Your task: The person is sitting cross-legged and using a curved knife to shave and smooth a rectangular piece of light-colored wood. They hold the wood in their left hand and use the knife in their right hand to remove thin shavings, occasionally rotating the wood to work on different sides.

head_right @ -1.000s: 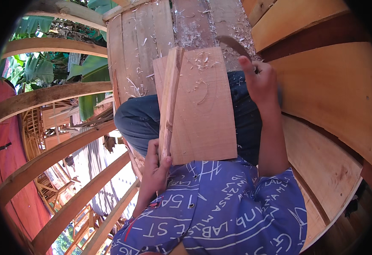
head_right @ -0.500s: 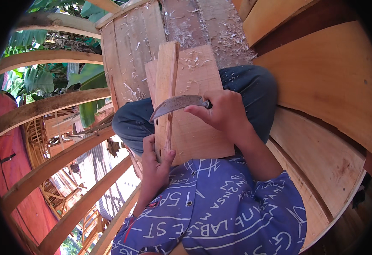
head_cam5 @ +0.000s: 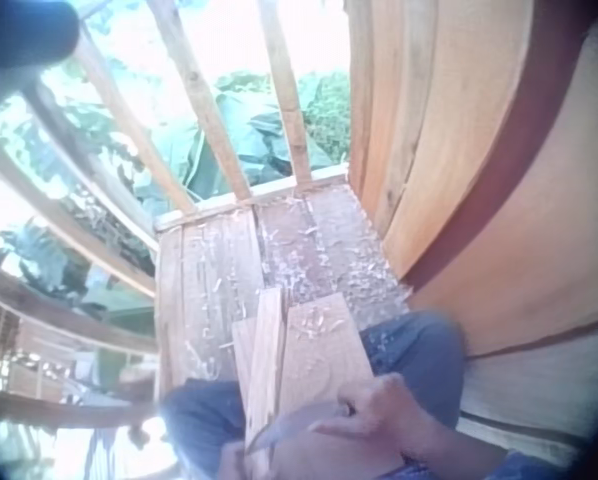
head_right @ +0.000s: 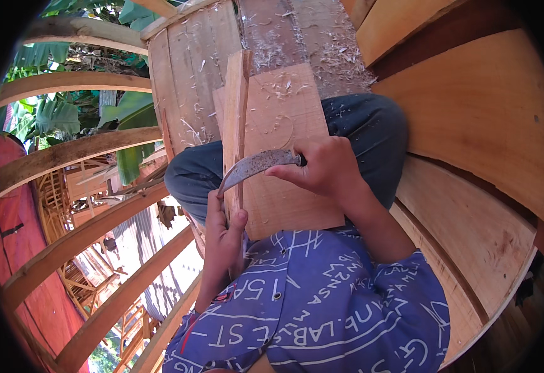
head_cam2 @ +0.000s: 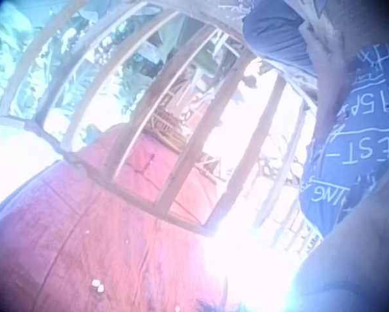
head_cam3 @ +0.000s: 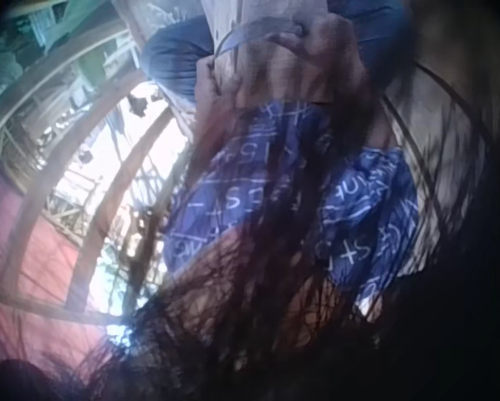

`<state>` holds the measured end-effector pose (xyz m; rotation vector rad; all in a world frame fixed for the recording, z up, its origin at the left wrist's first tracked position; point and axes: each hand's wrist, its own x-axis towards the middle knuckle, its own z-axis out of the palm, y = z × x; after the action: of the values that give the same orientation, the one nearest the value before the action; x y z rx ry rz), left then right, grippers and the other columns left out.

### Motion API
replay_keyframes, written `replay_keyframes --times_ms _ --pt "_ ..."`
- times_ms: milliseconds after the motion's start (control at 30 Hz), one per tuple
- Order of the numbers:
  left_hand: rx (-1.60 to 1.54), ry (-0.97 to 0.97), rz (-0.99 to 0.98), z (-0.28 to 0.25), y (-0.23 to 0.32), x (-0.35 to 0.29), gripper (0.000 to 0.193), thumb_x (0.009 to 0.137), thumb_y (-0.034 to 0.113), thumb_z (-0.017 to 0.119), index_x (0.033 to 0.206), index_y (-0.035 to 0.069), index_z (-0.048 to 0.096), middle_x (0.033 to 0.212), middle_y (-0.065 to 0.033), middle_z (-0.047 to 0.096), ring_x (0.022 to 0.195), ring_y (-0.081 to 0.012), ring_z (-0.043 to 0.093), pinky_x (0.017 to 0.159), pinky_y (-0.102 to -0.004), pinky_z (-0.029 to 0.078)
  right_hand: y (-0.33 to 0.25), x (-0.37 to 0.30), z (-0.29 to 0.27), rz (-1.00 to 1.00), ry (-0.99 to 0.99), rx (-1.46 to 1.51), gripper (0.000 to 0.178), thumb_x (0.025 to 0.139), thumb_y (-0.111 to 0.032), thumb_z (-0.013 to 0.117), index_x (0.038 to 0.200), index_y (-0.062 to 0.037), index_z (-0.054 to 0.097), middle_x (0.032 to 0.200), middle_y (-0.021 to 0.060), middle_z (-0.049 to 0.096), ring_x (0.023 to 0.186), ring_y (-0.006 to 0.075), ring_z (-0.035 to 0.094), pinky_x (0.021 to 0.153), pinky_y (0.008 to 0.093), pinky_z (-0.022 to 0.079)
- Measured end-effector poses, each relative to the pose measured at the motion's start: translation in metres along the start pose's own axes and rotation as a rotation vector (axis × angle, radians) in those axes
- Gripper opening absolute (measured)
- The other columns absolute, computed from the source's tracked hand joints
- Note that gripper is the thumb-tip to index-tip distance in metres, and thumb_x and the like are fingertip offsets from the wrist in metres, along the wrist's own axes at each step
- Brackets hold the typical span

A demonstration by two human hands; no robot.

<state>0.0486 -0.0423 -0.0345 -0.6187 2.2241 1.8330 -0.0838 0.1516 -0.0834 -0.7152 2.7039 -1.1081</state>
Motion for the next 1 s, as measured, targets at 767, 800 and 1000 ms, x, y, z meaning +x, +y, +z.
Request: replay_keyframes --times_ms 767,800,1000 --pt "0.105 0.029 0.010 0.0046 0.0061 -0.0003 0.047 0.089 0.017 0.066 0.121 -0.003 0.038 0.103 -0.0221 0.065 0.097 -0.0239 0.065 0.086 -0.0324 0.048 0.0038 -0.0049 0.0086 0.018 -0.010 0.027 0.064 0.071 -0.066 0.069 0.063 -0.0035 0.064 0.058 0.0152 0.059 0.059 0.0348 0.064 0.053 0.0403 0.050" --pt "0.105 0.030 0.006 0.0048 0.0063 -0.0004 0.047 0.089 0.017 0.066 0.121 -0.003 0.038 0.103 -0.0222 0.065 0.097 -0.0242 0.065 0.086 -0.0324 0.048 0.0038 -0.0053 0.0088 0.022 -0.012 0.031 0.064 0.071 -0.066 0.069 0.063 -0.0034 0.064 0.058 0.0153 0.059 0.059 0.0347 0.064 0.053 0.0403 0.050" --pt "0.197 0.042 0.035 0.0063 0.0055 -0.0023 0.051 0.088 0.021 0.068 0.121 -0.004 0.038 0.100 -0.0239 0.064 0.094 -0.0291 0.067 0.083 -0.0346 0.049 0.0041 -0.0070 0.0098 0.031 0.017 0.045 0.065 0.069 -0.068 0.070 0.061 -0.0036 0.061 0.056 0.0146 0.057 0.057 0.0345 0.063 0.052 0.0406 0.048"
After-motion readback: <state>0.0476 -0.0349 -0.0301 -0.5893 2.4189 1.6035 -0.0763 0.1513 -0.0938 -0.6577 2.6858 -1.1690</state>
